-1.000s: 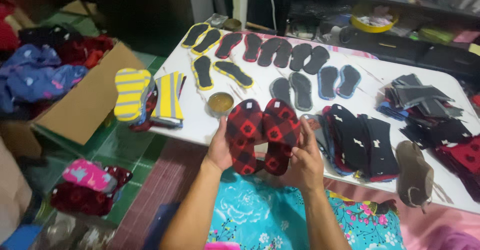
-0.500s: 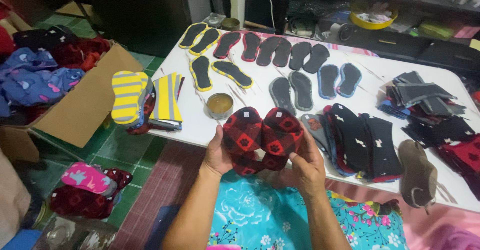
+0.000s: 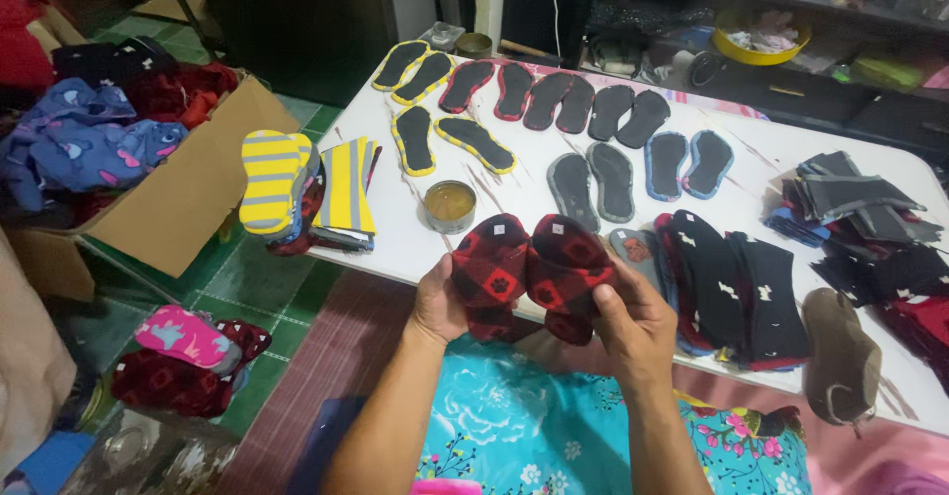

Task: The person assembles slippers by hand, fitting fabric uppers onto soles and wooden lasts, and aligning different components on a table.

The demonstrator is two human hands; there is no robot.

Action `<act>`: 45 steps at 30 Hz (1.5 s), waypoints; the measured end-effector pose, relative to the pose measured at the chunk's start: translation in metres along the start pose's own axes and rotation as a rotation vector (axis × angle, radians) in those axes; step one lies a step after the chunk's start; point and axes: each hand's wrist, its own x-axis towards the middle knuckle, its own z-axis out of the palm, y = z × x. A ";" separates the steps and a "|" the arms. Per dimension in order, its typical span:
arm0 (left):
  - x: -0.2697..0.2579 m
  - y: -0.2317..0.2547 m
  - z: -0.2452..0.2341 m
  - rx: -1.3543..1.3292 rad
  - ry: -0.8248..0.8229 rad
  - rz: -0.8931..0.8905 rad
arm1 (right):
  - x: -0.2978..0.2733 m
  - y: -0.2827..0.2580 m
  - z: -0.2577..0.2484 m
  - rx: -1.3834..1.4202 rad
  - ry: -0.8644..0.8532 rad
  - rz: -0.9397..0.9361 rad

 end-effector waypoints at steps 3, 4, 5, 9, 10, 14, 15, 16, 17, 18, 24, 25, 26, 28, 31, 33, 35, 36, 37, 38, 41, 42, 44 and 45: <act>-0.001 0.001 0.004 -0.001 0.007 0.007 | -0.002 -0.003 0.001 -0.012 -0.016 -0.004; -0.001 0.001 0.006 0.001 0.017 0.010 | -0.002 -0.003 0.001 -0.012 -0.032 -0.010; -0.002 0.001 0.007 0.003 0.027 0.012 | -0.002 -0.003 0.000 -0.011 -0.047 -0.016; 0.000 0.000 0.006 -0.010 -0.016 0.010 | -0.002 0.001 -0.005 -0.013 -0.073 -0.033; 0.001 0.000 0.005 -0.007 -0.012 0.005 | -0.002 0.001 -0.006 -0.003 -0.067 -0.023; 0.001 -0.001 0.009 -0.016 -0.032 -0.005 | 0.001 0.003 -0.009 0.028 0.027 0.052; 0.001 -0.001 0.011 -0.023 -0.047 -0.004 | 0.002 0.005 -0.010 0.033 0.068 0.080; 0.003 -0.001 0.014 -0.037 -0.001 -0.011 | 0.003 0.006 -0.012 0.074 0.074 0.081; 0.007 -0.001 0.018 -0.050 0.046 -0.018 | 0.004 0.007 -0.014 0.114 0.080 0.083; 0.010 -0.001 0.023 -0.064 0.092 -0.024 | 0.006 0.008 -0.015 0.155 0.085 0.084; 0.023 0.007 0.044 -0.033 0.019 0.002 | 0.011 0.010 -0.017 0.248 0.053 0.080; 0.024 0.008 0.045 -0.032 0.040 -0.005 | 0.012 0.009 -0.016 0.246 0.046 0.068; 0.026 0.007 0.045 -0.032 0.063 -0.009 | 0.013 0.009 -0.016 0.244 0.038 0.059; 0.029 0.006 0.037 -0.011 0.090 -0.022 | 0.013 0.010 -0.016 0.239 0.032 0.053; 0.049 -0.003 0.009 0.130 0.232 0.024 | 0.014 0.013 -0.015 0.237 0.052 0.065; 0.074 -0.017 -0.012 0.330 0.506 0.151 | 0.016 0.014 -0.014 0.244 0.079 0.084; 0.089 -0.025 -0.029 0.818 0.621 0.300 | 0.015 0.013 -0.013 0.223 0.087 0.081; 0.095 -0.026 -0.034 1.066 0.669 0.373 | 0.016 0.012 -0.012 0.213 0.093 0.074; 0.097 -0.026 -0.036 1.175 0.686 0.369 | 0.017 0.012 -0.013 0.203 0.104 0.096; 0.097 -0.026 -0.036 1.287 0.697 0.360 | 0.017 0.013 -0.014 0.195 0.122 0.116; 0.093 -0.022 -0.026 1.603 0.640 0.522 | 0.016 0.017 -0.021 0.181 0.150 0.143; 0.091 -0.019 -0.020 1.704 0.603 0.611 | 0.016 0.020 -0.023 0.180 0.153 0.148; 0.082 -0.015 -0.004 1.775 0.595 0.644 | 0.018 0.026 -0.028 0.210 0.102 0.115; 0.077 -0.013 0.005 1.810 0.592 0.660 | 0.018 0.028 -0.030 0.225 0.075 0.099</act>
